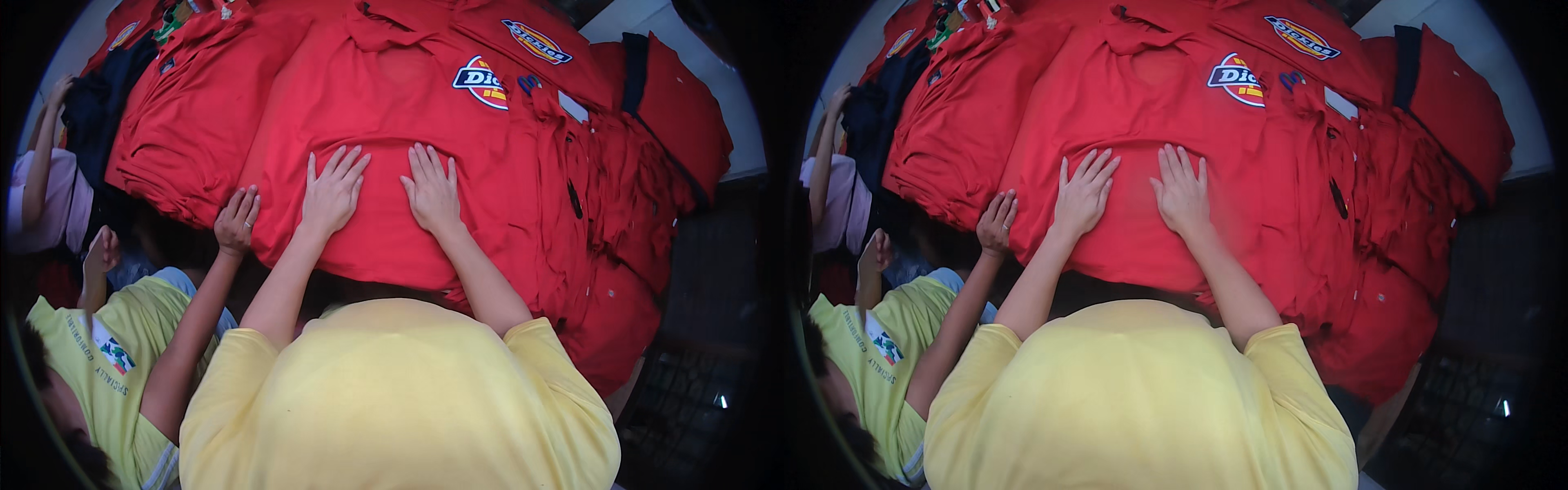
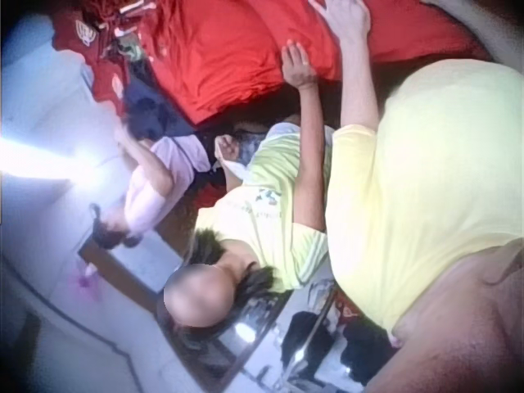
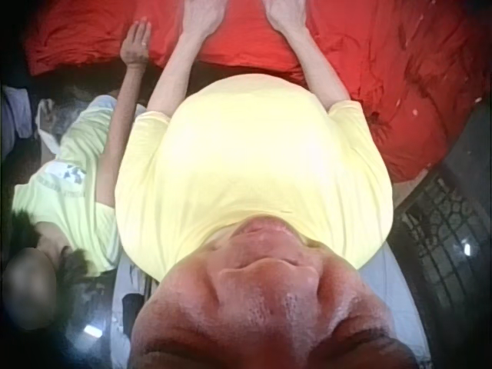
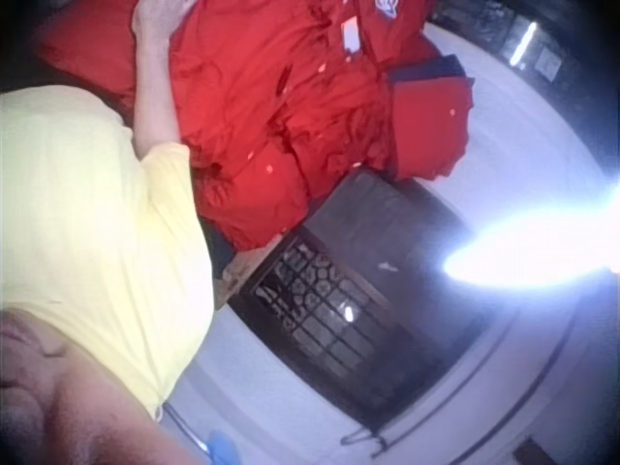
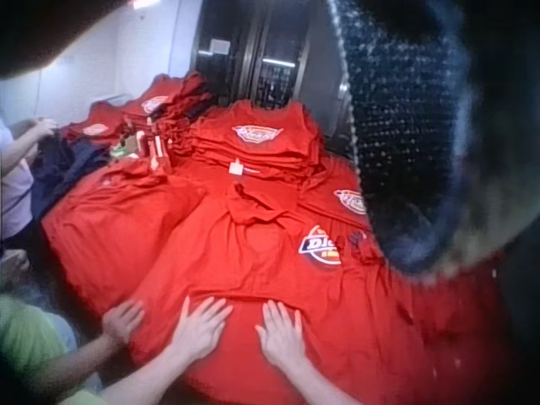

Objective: The person picks up red t-shirts from a table, spreads them out to check for quality or stickers, and stacks them into piles.

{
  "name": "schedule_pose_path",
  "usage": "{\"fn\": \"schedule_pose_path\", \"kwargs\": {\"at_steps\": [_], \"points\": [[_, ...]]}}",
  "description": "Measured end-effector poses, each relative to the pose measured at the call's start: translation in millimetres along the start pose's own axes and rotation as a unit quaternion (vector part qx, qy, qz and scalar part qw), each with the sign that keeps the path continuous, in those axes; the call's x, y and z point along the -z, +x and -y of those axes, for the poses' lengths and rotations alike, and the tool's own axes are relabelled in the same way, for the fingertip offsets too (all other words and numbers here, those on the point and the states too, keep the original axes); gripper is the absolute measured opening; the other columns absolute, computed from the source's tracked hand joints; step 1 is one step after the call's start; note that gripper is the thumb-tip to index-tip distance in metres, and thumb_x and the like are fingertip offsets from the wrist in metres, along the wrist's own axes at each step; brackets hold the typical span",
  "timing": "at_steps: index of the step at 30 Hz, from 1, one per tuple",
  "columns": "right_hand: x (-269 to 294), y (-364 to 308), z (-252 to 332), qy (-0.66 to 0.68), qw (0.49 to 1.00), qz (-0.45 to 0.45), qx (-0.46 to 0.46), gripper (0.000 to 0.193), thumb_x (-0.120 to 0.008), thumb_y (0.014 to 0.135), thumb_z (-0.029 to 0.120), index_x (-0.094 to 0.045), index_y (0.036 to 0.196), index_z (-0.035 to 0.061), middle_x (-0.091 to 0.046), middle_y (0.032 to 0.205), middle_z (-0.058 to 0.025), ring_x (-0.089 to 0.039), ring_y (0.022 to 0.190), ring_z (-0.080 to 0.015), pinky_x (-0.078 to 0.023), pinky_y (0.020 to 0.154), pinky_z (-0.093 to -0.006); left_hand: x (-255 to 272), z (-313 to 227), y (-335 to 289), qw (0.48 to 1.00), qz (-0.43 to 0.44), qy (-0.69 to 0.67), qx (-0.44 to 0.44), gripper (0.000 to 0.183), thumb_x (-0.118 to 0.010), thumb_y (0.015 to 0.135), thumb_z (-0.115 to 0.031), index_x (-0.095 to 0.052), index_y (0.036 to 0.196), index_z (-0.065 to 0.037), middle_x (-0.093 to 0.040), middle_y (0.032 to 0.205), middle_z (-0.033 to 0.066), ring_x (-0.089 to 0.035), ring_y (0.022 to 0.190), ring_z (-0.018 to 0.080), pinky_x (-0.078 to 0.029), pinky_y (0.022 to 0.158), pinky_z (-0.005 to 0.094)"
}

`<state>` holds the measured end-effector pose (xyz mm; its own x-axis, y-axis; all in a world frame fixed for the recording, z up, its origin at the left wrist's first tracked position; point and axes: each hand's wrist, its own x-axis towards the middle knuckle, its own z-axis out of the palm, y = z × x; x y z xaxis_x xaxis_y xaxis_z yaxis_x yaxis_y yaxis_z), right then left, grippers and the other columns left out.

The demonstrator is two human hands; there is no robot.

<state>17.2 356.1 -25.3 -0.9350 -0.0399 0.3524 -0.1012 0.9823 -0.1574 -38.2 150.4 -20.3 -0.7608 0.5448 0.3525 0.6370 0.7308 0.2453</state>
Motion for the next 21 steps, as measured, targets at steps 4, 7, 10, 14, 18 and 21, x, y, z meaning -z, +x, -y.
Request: {"fn": "schedule_pose_path", "kwargs": {"at_steps": [4, 7, 10, 14, 18, 21], "points": [[-6.0, 12.5, -5.1, -0.004, 1.000, 0.010, -0.004, 0.053, -0.051, 0.091, 0.030, -0.042, 0.136, 0.0036, -0.039, 0.144, -0.0108, -0.032, 0.136, -0.0271, -0.019, 0.111, -0.0541, -8.1, 6.9, 1.6, 0.998, -0.036, -0.051, -0.018, 0.037, -0.053, 0.089, -0.017, -0.055, 0.126, -0.013, -0.051, 0.132, 0.0055, -0.044, 0.125, 0.0250, -0.026, 0.108, 0.0520], [13.0, -9.6, 9.5, -0.021, 0.995, 0.090, 0.022, 0.055, -0.052, 0.090, 0.029, -0.041, 0.137, 0.0031, -0.038, 0.145, -0.0122, -0.029, 0.137, -0.0281, -0.018, 0.112, -0.0536, 10.3, -11.3, -19.3, 0.985, -0.041, -0.163, -0.025, 0.032, -0.061, 0.083, -0.013, -0.060, 0.114, -0.006, -0.057, 0.117, 0.0105, -0.052, 0.110, 0.0285, -0.037, 0.099, 0.0435], [10.6, -60.9, 35.3, 0.060, 0.988, 0.125, 0.072, 0.063, -0.054, 0.088, 0.035, -0.038, 0.139, 0.0026, -0.034, 0.147, -0.0141, -0.026, 0.139, -0.0284, -0.014, 0.113, -0.0535, 25.7, -29.6, -50.5, 0.989, 0.108, -0.056, -0.082, 0.083, -0.066, 0.074, -0.054, -0.041, 0.138, -0.009, -0.039, 0.144, 0.0083, -0.031, 0.136, 0.0257, -0.016, 0.112, 0.0527], [44.9, -62.3, 43.1, 0.058, 0.979, 0.178, 0.083, 0.084, -0.058, 0.081, 0.052, -0.031, 0.143, 0.0019, -0.028, 0.150, -0.0152, -0.021, 0.141, -0.0277, -0.009, 0.114, -0.0531, 36.3, -18.7, -54.8, 0.981, 0.178, -0.062, -0.052, 0.111, -0.066, 0.058, -0.070, -0.030, 0.145, -0.011, -0.027, 0.152, 0.0039, -0.017, 0.143, 0.0211, -0.006, 0.113, 0.0585], [51.0, -58.9, 40.5, 0.065, 0.970, 0.211, 0.101, 0.109, -0.060, 0.067, 0.070, -0.026, 0.145, 0.0013, -0.022, 0.152, -0.0148, -0.016, 0.143, -0.0289, -0.006, 0.114, -0.0543, 40.1, -13.2, -58.7, 0.980, 0.174, -0.067, -0.067, 0.118, -0.070, 0.051, -0.070, -0.031, 0.144, -0.009, -0.028, 0.151, 0.0044, -0.018, 0.142, 0.0229, -0.006, 0.113, 0.0595], [52.4, -58.8, 36.6, 0.066, 0.965, 0.227, 0.117, 0.114, -0.060, 0.064, 0.073, -0.024, 0.145, 0.0011, -0.020, 0.153, -0.0147, -0.014, 0.143, -0.0299, -0.005, 0.113, -0.0553, 46.3, -8.0, -62.3, 0.975, 0.201, -0.036, -0.091, 0.123, -0.070, 0.048, -0.070, -0.029, 0.145, -0.007, -0.026, 0.152, 0.0061, -0.017, 0.143, 0.0250, -0.006, 0.112, 0.0596]]}}
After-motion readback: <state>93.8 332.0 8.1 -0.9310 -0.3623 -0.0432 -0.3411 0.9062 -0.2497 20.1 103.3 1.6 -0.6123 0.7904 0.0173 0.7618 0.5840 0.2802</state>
